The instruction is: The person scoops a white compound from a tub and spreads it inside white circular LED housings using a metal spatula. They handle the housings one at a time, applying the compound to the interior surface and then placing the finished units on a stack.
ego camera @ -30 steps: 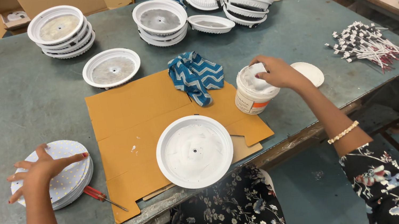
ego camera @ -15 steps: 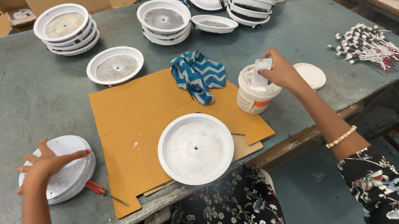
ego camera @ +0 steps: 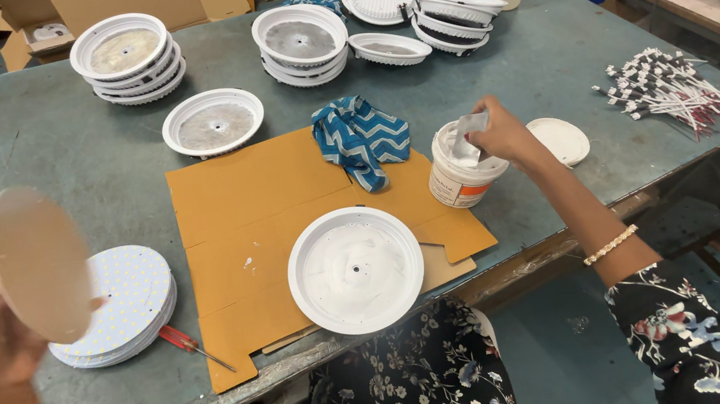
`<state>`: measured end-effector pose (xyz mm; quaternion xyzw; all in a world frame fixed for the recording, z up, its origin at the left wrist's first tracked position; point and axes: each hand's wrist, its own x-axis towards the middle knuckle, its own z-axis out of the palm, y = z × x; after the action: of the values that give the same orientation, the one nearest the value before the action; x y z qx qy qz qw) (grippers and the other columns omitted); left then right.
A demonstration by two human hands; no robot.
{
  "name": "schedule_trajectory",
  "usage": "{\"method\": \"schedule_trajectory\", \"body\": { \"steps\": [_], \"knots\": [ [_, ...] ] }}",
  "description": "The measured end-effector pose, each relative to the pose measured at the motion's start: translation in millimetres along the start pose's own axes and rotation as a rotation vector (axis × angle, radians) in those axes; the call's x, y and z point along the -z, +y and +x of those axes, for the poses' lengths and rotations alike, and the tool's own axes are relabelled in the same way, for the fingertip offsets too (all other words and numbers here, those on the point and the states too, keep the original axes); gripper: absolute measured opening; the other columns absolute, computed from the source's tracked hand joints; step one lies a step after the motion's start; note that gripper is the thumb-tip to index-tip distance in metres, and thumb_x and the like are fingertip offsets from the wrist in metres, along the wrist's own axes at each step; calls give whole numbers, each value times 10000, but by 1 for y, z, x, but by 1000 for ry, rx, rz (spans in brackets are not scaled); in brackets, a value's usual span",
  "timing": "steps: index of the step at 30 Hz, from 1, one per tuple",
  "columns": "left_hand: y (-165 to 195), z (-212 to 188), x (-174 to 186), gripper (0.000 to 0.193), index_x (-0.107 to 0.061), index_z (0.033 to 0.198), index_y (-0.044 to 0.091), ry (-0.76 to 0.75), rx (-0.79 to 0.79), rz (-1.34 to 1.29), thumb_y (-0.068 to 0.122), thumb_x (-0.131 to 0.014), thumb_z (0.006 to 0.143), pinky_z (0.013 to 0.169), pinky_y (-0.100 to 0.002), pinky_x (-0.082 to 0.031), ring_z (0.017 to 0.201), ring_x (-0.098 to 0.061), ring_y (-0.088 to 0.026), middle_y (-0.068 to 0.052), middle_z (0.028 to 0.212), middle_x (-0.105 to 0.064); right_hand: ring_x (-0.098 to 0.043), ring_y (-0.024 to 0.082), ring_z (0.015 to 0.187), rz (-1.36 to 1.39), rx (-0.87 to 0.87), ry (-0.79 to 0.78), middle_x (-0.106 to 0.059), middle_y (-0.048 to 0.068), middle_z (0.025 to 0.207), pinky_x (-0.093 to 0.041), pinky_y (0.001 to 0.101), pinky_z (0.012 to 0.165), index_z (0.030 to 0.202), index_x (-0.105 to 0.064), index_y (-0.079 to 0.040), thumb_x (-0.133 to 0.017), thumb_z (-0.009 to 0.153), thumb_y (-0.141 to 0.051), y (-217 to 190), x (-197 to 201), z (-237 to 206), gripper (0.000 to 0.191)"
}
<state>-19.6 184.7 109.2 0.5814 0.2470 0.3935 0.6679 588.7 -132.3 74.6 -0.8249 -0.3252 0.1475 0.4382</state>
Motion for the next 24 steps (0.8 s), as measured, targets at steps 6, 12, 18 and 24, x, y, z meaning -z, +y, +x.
{"method": "schedule_trajectory", "body": {
  "steps": [6, 12, 18, 24],
  "knots": [
    [-32, -50, -136, 833, -366, 1497, -76, -122, -22, -1580, 686, -434, 1168, 1026, -831, -438, 1314, -464, -563, -338, 1525, -448, -731, 272, 882, 66, 16, 58, -637, 238, 1109, -621, 377, 636, 1247, -378, -9, -715, 854, 23, -3, -5, 1, 519],
    [-62, -64, -227, 771, -500, 1443, 239, -83, 110, -1027, 708, -561, 834, 896, -904, -282, 1355, -499, -384, -58, 1496, -514, -722, 322, 872, 223, -1, 103, -549, 267, 1137, -615, 392, 625, 1165, -288, -18, -722, 830, 70, 0, -2, 6, 555],
    [-91, -52, -255, 808, -476, 1513, 203, -77, 135, -1132, 732, -569, 910, 1082, -849, -321, 1379, -485, -313, -58, 1522, -488, -737, 335, 950, 410, -24, 104, -534, 243, 1151, -628, 388, 681, 1107, -289, -9, -697, 822, 107, 17, -3, 18, 511],
    [-97, -58, -256, 861, -431, 1491, 235, -131, 82, -1107, 759, -567, 822, 891, -888, -317, 1342, -494, -325, -48, 1493, -467, -724, 347, 991, 212, 54, 160, -509, 244, 1236, -615, 380, 722, 1199, -336, 30, -660, 887, 71, 23, 4, 13, 452]
  ]
}}
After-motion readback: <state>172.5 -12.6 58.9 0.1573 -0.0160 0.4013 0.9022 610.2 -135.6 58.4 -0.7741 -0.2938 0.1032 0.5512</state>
